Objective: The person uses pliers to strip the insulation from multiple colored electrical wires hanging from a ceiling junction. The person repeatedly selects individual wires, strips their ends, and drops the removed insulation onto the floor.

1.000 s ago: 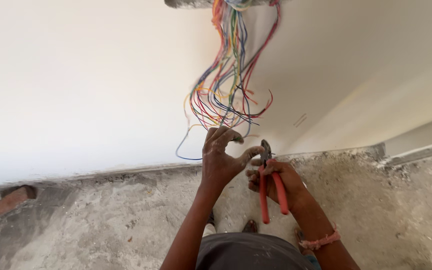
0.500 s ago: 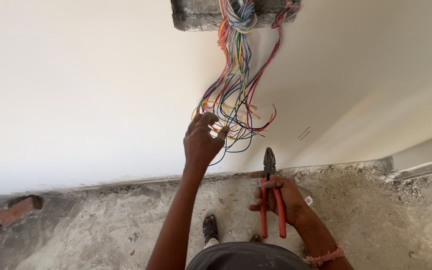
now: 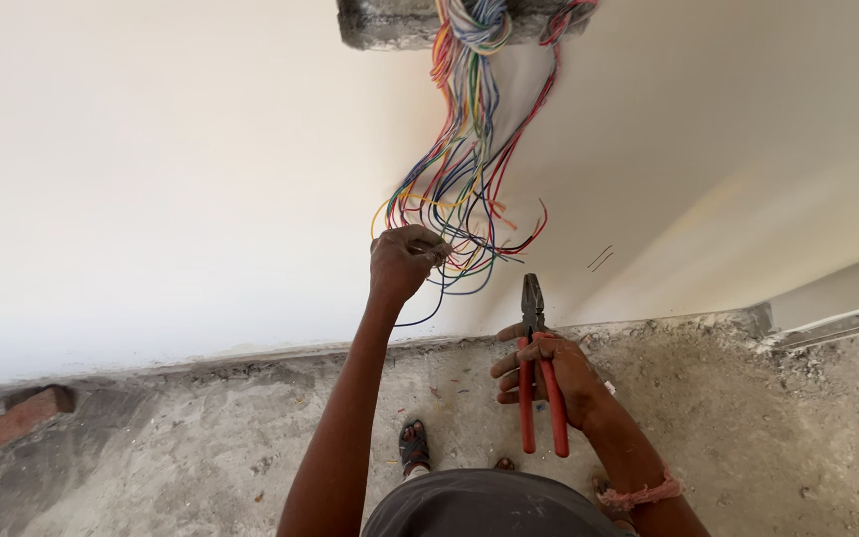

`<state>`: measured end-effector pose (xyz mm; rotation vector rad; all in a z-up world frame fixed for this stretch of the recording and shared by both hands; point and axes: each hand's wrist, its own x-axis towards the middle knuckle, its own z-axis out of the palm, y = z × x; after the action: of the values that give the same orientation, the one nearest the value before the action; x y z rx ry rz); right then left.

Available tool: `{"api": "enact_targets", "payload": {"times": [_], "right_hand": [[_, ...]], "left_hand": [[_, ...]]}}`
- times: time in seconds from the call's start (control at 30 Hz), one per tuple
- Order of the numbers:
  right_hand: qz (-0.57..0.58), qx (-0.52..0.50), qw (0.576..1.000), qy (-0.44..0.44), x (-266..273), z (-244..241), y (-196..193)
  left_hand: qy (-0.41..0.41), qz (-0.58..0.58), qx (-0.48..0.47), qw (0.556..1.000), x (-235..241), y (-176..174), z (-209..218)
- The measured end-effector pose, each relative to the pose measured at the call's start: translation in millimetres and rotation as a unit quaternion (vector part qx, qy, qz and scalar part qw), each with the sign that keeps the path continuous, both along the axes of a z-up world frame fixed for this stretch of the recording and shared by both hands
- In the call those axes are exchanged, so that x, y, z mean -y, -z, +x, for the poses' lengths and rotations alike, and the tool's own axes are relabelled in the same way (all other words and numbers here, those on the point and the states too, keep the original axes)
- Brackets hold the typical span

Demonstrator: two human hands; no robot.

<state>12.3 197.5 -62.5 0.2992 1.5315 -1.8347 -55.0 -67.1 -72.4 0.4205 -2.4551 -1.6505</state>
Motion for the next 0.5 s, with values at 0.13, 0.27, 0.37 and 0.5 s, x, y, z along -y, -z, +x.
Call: {"api": "enact_targets", "payload": {"times": [0.13, 0.27, 0.37, 0.5], "right_hand": [[0.012, -0.003, 1.0, -0.016, 2, -1, 6], [-0.01, -0.029, 0.999, -0.018, 4, -2, 7], [-0.03, -0.082, 0.996, -0.031, 13, 3, 2], [0.034, -0.184, 0.981, -0.061, 45, 7, -12]], "left_hand": [[-0.017, 0.071, -0.007, 0.997, 9, -14, 16], [-0.025, 0.233, -0.034, 0.972, 13, -11, 24], [-0.017, 0.402, -0.057, 0.914, 15, 1, 29], [-0.014, 0.52, -0.04, 0.853, 14, 12, 31]]}}
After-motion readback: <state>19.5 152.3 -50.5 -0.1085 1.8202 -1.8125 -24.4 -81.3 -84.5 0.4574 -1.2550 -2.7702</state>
